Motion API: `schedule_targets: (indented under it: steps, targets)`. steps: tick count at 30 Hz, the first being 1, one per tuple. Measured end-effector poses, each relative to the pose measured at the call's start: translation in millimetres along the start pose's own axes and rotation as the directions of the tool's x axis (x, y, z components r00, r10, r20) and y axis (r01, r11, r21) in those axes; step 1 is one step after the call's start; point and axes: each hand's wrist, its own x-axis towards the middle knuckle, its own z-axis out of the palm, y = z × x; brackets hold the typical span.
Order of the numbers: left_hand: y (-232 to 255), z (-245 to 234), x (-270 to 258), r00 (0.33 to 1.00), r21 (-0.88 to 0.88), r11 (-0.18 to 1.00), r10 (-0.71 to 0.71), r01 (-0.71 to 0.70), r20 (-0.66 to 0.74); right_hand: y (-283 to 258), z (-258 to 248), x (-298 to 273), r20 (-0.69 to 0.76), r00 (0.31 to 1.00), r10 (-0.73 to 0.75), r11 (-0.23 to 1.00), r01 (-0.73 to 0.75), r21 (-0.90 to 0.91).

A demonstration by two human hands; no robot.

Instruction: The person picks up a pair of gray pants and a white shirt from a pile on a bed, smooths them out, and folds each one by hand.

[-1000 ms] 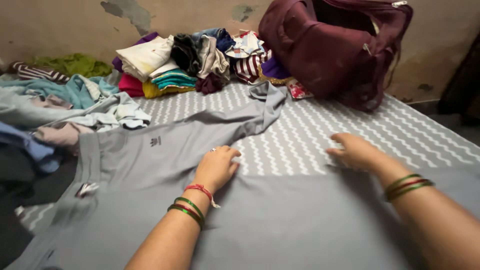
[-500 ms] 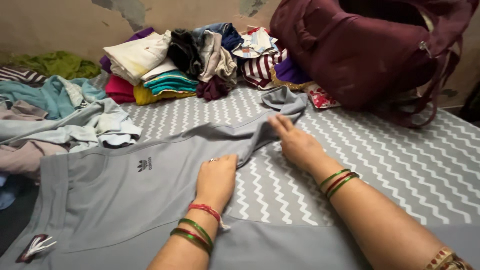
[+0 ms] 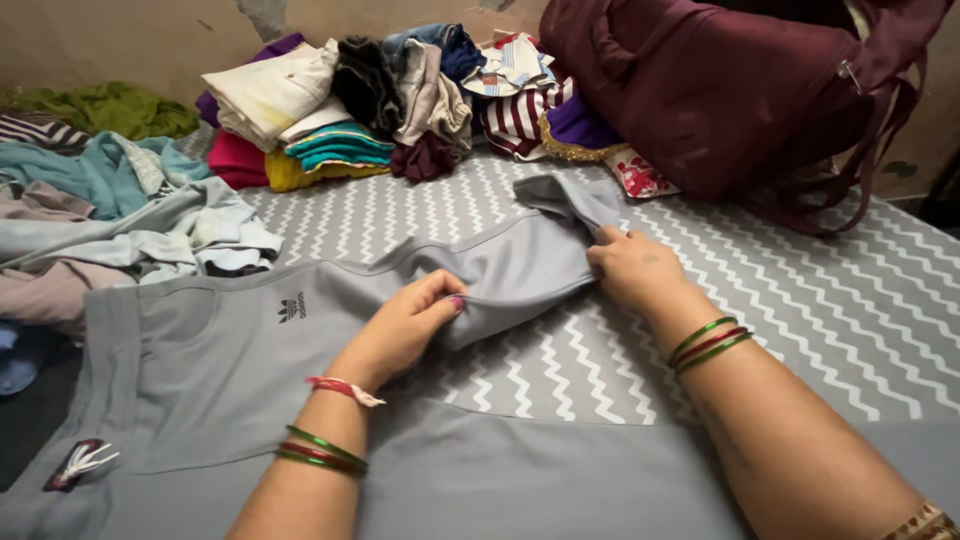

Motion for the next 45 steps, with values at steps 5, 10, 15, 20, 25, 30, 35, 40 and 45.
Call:
schedule_targets:
  steps: [5,10,15,20,25,30,35,40,45]
  targets:
    - [8,2,-6,0.936,0.206,0.925,-0.343,0.320,0.086,-1,-26,-9,-0.054,0.960,-0.274,0.962,0.272,-0.031]
    - [33,9,-6,0.918,0.612,0.727,-0.396,0.313,0.001,-16,-94,-67,0.636,0.768,0.079,0.995,-0.023,-0.095]
    - [42,12,-4,0.940,0.675,0.703,-0.340,0.224,0.043,-8,-112,-70,0.578,0.809,0.110,0.935,-0.281,0.215]
    - [29,15,25,0.990,0.720,0.683,-0.033,0.122,-0.137,4,-35,-35,-0.217,0.967,0.134,0.956,-0.068,0.286]
    - [-17,23,86,0.998,0.819,0.570,-0.056,0.062,-0.037,45,16,-9,0.109,0.965,0.240,0.928,-0.261,0.267]
    - [-46,34,106,0.959,0.851,0.512,-0.280,0.116,0.037,197,12,-54,-0.033,0.806,0.591,0.084,-0.020,0.996]
    - [-54,28,107,0.958,0.813,0.549,-0.283,0.196,-0.040,259,55,-123,-0.274,0.209,0.939,0.327,-0.291,0.899]
    - [-42,28,112,0.949,0.817,0.528,-0.308,0.230,-0.068,276,72,-115,-0.660,0.269,0.701,0.677,-0.542,0.498]
    - [-38,24,128,0.930,0.745,0.617,-0.368,0.255,-0.014,262,65,-79,-0.470,0.583,0.663,0.747,-0.471,0.469]
